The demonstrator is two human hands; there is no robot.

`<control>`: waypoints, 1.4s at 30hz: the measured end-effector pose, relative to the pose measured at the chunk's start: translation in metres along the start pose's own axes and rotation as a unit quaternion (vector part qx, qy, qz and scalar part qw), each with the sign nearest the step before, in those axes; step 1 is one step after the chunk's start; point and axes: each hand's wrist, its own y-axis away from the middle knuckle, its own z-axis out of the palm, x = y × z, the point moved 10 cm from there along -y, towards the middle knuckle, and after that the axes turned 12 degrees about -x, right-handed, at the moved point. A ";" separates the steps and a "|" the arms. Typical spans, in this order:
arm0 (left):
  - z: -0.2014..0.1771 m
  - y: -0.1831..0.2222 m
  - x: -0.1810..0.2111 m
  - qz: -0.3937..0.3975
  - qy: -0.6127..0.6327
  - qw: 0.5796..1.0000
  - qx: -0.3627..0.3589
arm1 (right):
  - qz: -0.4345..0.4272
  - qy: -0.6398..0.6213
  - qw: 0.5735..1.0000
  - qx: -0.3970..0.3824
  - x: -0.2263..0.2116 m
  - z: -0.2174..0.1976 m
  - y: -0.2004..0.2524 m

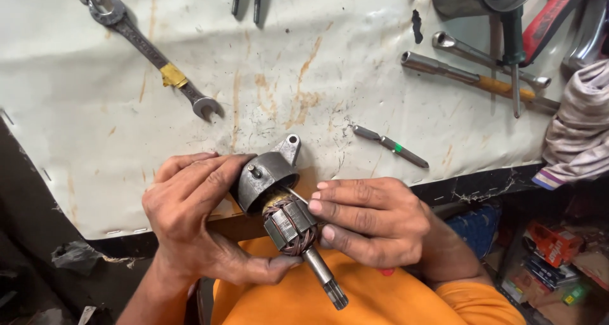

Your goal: Repairing and assembling an electric motor component, specifically inserting an armature into the housing and adjusting brushes.

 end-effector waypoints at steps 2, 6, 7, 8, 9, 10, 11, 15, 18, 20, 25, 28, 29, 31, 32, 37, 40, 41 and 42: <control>0.001 -0.003 0.000 -0.004 -0.008 1.000 -0.015 | -0.044 0.004 0.998 -0.052 -0.004 0.000 -0.006; -0.003 -0.009 0.001 -0.017 -0.015 0.999 -0.031 | -0.063 0.009 0.995 -0.075 -0.002 -0.007 -0.013; -0.002 -0.010 -0.001 -0.022 -0.013 0.999 -0.039 | -0.083 0.001 0.994 -0.073 -0.002 -0.008 -0.012; -0.001 -0.011 -0.002 -0.027 -0.011 0.998 -0.047 | -0.102 -0.007 0.992 -0.072 -0.001 -0.009 -0.010; -0.001 -0.011 -0.002 -0.029 -0.011 0.998 -0.049 | -0.101 -0.008 0.992 -0.071 0.000 -0.012 -0.012; -0.001 -0.010 -0.002 -0.029 -0.010 0.998 -0.049 | -0.083 -0.036 0.993 -0.079 0.006 -0.014 -0.016; -0.001 -0.011 -0.002 -0.028 -0.010 0.998 -0.050 | -0.064 -0.062 0.992 -0.086 0.012 -0.017 -0.019; -0.001 -0.014 -0.001 -0.030 -0.006 0.998 -0.050 | -0.031 -0.112 0.988 -0.104 0.019 -0.017 -0.021; 0.000 -0.016 -0.003 -0.028 0.003 0.999 -0.046 | 0.069 -0.171 0.982 -0.047 0.036 -0.015 -0.008; -0.001 -0.015 -0.004 -0.028 0.012 0.999 -0.040 | 0.084 -0.175 0.981 -0.010 0.037 -0.016 -0.005; -0.001 -0.017 -0.005 -0.033 0.014 0.998 -0.048 | 0.133 -0.204 0.968 0.062 0.040 -0.004 0.018; 0.001 -0.019 -0.005 -0.039 0.006 0.998 -0.054 | 0.171 -0.237 0.951 0.106 0.044 -0.004 0.020; 0.002 -0.020 -0.006 -0.043 0.004 0.997 -0.057 | 0.205 -0.258 0.938 0.109 0.047 -0.002 0.020; 0.006 -0.019 -0.007 -0.052 0.005 0.997 -0.064 | 0.217 -0.308 0.915 0.144 0.050 0.003 0.038; 0.006 -0.018 -0.007 -0.061 0.008 0.996 -0.062 | 0.226 -0.352 0.892 0.171 0.053 0.006 0.048; 0.003 0.006 -0.016 -0.123 0.088 0.988 0.007 | 0.178 -0.235 0.922 0.249 0.027 -0.023 0.056; -0.007 0.021 -0.037 -0.176 0.152 0.972 0.023 | 0.167 -0.164 0.932 0.275 -0.004 -0.041 0.035; -0.008 0.029 -0.050 -0.206 0.188 0.960 0.020 | 0.204 -0.140 0.934 0.258 -0.012 -0.043 0.026; -0.006 0.034 -0.049 -0.200 0.179 0.963 0.014 | 0.200 -0.139 0.931 0.271 -0.013 -0.041 0.026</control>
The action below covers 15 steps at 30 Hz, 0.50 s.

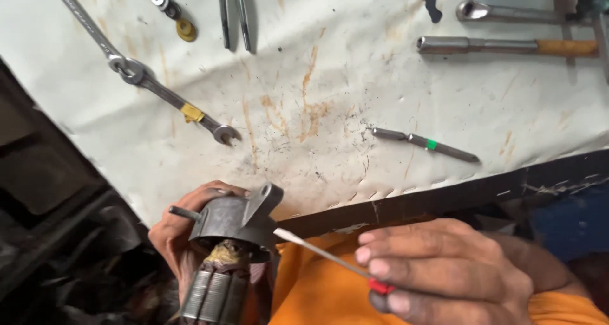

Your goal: Repairing and assembling an electric motor component, specifically inserting an armature into the housing and adjusting brushes.

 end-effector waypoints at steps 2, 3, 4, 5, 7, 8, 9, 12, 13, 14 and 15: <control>-0.007 0.018 -0.030 -0.062 0.166 0.982 0.067 | -0.062 -0.052 0.997 0.015 -0.011 0.005 0.004; -0.004 0.018 -0.026 -0.057 0.162 0.983 0.063 | -0.066 -0.051 0.996 0.021 -0.013 0.003 0.000; -0.007 0.020 -0.025 -0.054 0.193 0.975 0.091 | -0.098 -0.040 0.994 0.005 -0.021 0.007 -0.006; -0.008 0.025 -0.026 -0.050 0.228 0.964 0.124 | -0.132 -0.029 0.991 -0.018 -0.029 0.010 -0.011; -0.006 0.022 -0.008 -0.001 0.148 0.984 0.101 | -0.192 0.011 0.976 -0.101 -0.037 0.013 -0.027; -0.002 0.021 0.006 0.042 0.067 0.994 0.077 | -0.245 0.049 0.951 -0.183 -0.045 0.024 -0.030; -0.004 0.020 0.007 0.046 0.068 0.994 0.077 | -0.247 0.053 0.950 -0.183 -0.046 0.026 -0.031; 0.000 0.017 0.012 0.068 0.003 0.997 0.042 | -0.252 0.100 0.945 -0.183 -0.050 0.035 -0.030; 0.000 0.015 0.009 0.070 0.010 0.997 0.037 | -0.250 0.103 0.946 -0.179 -0.050 0.036 -0.031; 0.000 0.014 0.007 0.071 0.018 0.997 0.032 | -0.248 0.105 0.947 -0.175 -0.051 0.038 -0.033; 0.000 0.014 0.002 0.072 0.020 0.997 0.031 | -0.247 0.107 0.947 -0.175 -0.049 0.040 -0.029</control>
